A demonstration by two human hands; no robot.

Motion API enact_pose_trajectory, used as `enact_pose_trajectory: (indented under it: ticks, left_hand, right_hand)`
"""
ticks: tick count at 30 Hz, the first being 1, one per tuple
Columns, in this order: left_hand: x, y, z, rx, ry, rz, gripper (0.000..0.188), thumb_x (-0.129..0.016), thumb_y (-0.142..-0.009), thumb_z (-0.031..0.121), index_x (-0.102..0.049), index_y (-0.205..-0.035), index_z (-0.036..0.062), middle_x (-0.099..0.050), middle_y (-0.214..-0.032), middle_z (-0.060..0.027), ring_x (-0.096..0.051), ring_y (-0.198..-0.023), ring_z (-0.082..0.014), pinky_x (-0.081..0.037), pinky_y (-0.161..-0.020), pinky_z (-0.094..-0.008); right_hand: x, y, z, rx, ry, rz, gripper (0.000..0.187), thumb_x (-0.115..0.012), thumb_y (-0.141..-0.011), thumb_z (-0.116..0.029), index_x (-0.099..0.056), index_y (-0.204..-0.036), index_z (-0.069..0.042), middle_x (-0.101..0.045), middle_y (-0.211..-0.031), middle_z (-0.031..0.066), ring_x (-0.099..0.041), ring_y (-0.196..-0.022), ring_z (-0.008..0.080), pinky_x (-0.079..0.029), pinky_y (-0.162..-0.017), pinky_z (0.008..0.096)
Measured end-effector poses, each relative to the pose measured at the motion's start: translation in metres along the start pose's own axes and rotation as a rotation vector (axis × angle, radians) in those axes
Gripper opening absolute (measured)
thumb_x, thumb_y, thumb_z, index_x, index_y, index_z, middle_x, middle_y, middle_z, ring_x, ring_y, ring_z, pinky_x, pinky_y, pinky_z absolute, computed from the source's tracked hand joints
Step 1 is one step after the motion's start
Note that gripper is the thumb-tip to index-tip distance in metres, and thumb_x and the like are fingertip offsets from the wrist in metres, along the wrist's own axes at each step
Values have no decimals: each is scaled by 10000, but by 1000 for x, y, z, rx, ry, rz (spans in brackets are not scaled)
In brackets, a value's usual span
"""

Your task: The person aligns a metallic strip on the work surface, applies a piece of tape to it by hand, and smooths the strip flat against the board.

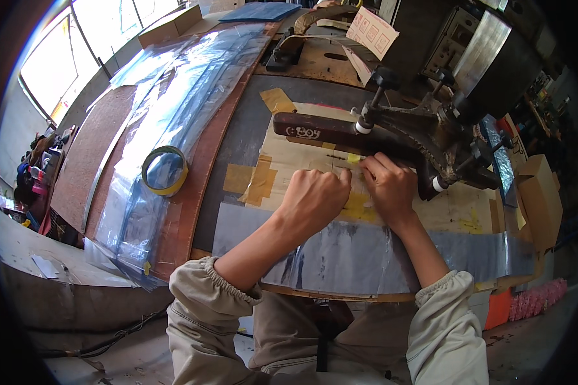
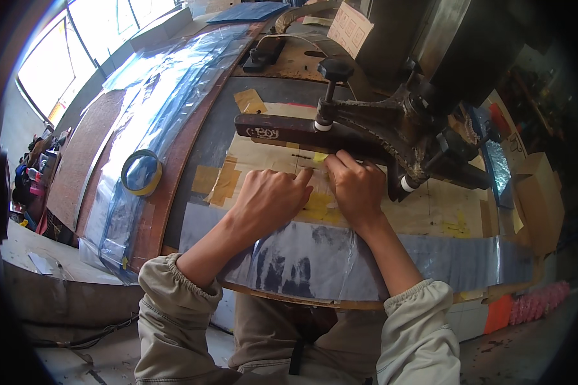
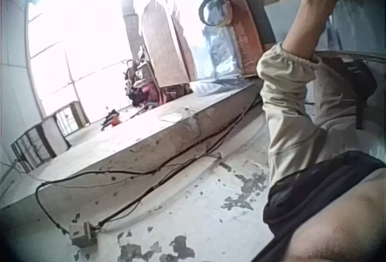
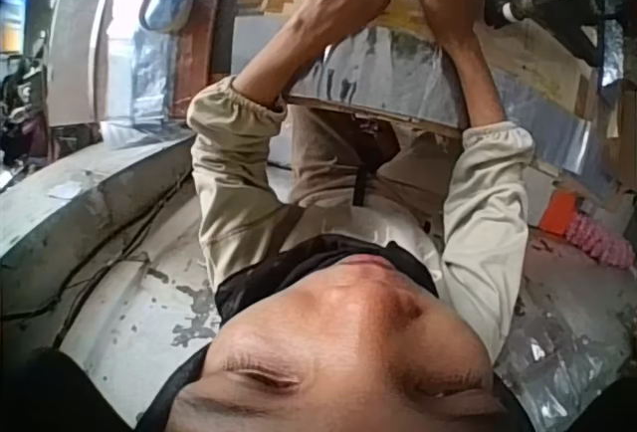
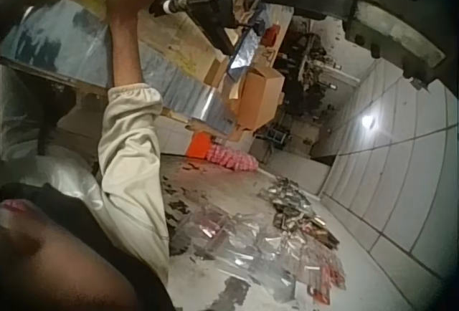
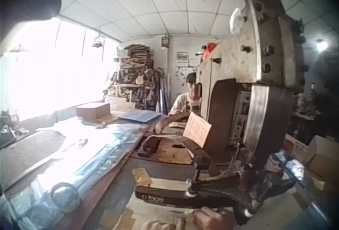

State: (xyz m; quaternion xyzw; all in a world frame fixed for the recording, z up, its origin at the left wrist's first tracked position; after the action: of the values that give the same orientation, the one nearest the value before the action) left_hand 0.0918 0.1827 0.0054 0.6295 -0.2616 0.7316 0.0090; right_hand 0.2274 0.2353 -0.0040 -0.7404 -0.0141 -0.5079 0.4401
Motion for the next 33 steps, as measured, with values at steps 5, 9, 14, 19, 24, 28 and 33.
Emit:
enact_pose_trajectory:
  ticks: [5, 9, 14, 19, 24, 28, 33]
  left_hand:
    - [-4, -4, -3, 63, 37, -53, 337, -545, -873, 200, -514, -1155, 18, -565, -518, -98, -613, -507, -294, -462, -468, -401]
    - [-7, -6, -4, 34, 51, -49, 372, -550, -864, 188, -495, -1189, 18, -557, -512, -97, -602, -493, -291, -448, -460, -402]
    - [-12, -8, -6, 29, 49, -56, 360, -563, -846, 173, -517, -1174, 33, -538, -500, -87, -583, -469, -279, -433, -451, -398]
    - [-11, -6, -6, 16, 22, -44, 385, -562, -841, 176, -522, -1199, 40, -524, -491, -81, -570, -459, -275, -422, -447, -392]
    - [-11, -10, -7, 59, 79, -65, 431, -553, -832, 192, -521, -1236, 44, -519, -488, -84, -573, -469, -279, -425, -454, -399]
    - [-13, -13, -9, 85, 59, -89, 501, -535, -822, 207, -486, -1281, 11, -533, -496, -103, -577, -477, -290, -437, -466, -408]
    - [-16, -12, -8, 50, 42, -57, 492, -528, -819, 203, -485, -1253, -26, -549, -503, -120, -584, -476, -307, -450, -476, -418]
  right_hand:
    - [-2, -1, -1, 0, -14, 0, 35, -619, -754, -100, -638, -781, -112, -593, -738, 22, -614, -600, 247, -477, -547, 336]
    - [-2, -1, -1, -21, -15, 3, 89, -585, -767, -85, -655, -815, -111, -607, -756, 22, -627, -596, 251, -492, -551, 341]
    - [-1, -1, -2, -45, -14, -30, 123, -580, -762, -75, -671, -839, -105, -628, -777, 29, -638, -610, 258, -507, -561, 351]
    - [-1, 2, -2, -49, -56, -30, 179, -582, -719, -64, -688, -861, -90, -653, -777, 58, -647, -621, 271, -522, -573, 348]
    - [-1, 1, -1, -33, -38, -32, 213, -577, -701, -65, -691, -882, -82, -654, -709, 75, -646, -594, 276, -526, -561, 363]
    - [-1, 1, -3, -20, 15, -84, 254, -575, -705, -63, -695, -928, -88, -657, -701, 74, -645, -578, 270, -527, -555, 367]
    - [-2, 1, -3, -62, 59, -275, 344, -563, -760, -91, -680, -1078, -150, -672, -769, 87, -647, -618, 266, -529, -580, 368]
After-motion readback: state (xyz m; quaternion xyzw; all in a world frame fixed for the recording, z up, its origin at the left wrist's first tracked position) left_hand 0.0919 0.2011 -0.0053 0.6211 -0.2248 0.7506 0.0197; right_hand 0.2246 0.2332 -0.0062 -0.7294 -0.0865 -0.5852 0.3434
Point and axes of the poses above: each hand's wrist, its own y-axis away from the middle knuckle, its own x-axis out of the back of the hand, z = x × y, the point moved 3 cm from there along -y, towards the middle knuckle
